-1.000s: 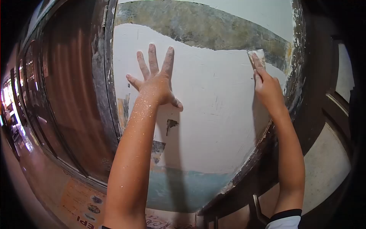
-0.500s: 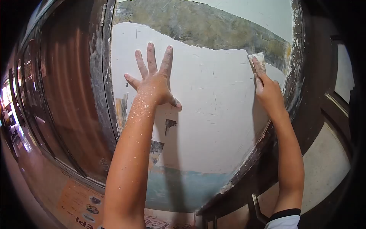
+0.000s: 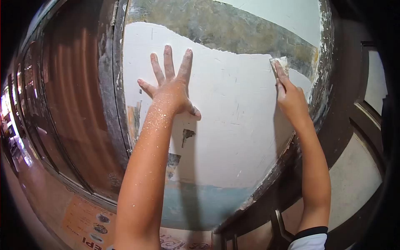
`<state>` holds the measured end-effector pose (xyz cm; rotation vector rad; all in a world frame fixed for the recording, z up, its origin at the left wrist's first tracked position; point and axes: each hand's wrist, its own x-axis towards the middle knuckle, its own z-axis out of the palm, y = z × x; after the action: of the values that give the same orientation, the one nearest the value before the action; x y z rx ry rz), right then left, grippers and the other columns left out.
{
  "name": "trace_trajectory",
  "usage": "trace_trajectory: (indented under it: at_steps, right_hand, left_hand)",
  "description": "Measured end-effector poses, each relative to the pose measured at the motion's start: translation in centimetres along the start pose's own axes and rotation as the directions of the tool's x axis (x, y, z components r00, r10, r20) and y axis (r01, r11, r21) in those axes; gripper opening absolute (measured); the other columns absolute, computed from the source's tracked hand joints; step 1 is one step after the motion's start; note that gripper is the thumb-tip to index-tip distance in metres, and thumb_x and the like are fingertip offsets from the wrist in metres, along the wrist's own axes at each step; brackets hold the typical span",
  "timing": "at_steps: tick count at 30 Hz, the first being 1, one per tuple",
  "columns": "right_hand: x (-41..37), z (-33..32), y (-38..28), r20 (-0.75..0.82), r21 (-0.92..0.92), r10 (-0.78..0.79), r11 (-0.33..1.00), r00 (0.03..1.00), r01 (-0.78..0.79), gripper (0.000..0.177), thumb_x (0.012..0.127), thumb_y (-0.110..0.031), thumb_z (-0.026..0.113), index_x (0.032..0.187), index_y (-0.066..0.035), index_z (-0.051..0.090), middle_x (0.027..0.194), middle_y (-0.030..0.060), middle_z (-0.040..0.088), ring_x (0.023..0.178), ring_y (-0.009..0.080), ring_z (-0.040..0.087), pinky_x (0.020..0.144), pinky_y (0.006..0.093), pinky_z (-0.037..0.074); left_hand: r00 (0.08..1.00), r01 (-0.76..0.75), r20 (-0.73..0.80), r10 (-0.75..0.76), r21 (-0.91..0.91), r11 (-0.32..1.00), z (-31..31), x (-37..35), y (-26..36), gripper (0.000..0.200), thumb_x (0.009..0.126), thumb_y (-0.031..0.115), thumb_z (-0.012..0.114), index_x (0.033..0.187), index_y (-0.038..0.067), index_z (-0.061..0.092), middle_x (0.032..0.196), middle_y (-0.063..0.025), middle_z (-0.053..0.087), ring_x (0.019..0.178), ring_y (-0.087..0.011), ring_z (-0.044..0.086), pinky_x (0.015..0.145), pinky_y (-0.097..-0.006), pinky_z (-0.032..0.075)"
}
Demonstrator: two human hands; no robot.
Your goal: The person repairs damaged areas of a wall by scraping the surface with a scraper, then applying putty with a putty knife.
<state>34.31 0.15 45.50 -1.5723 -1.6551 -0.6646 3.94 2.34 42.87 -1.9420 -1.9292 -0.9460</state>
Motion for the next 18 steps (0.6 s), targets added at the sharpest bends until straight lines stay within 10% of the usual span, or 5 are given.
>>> trace_trajectory:
  at_steps: [18]
  right_hand:
    - [1.4, -0.1, -0.1, -0.097, 0.027, -0.128, 0.991, 0.987, 0.131, 0.056, 0.103, -0.021, 0.054, 0.156, -0.037, 0.044, 0.088, 0.0288, 0.069, 0.084, 0.0527, 0.063, 0.077, 0.0579, 0.05]
  left_hand:
    - [1.0, 0.014, 0.014, -0.014, 0.008, 1.0, -0.6, 0.0, 0.1, 0.166, 0.039, 0.038, 0.104, 0.166, 0.044, -0.002, 0.173, -0.0147, -0.023, 0.156, -0.0443, -0.025, 0.111, -0.0863, 0.009]
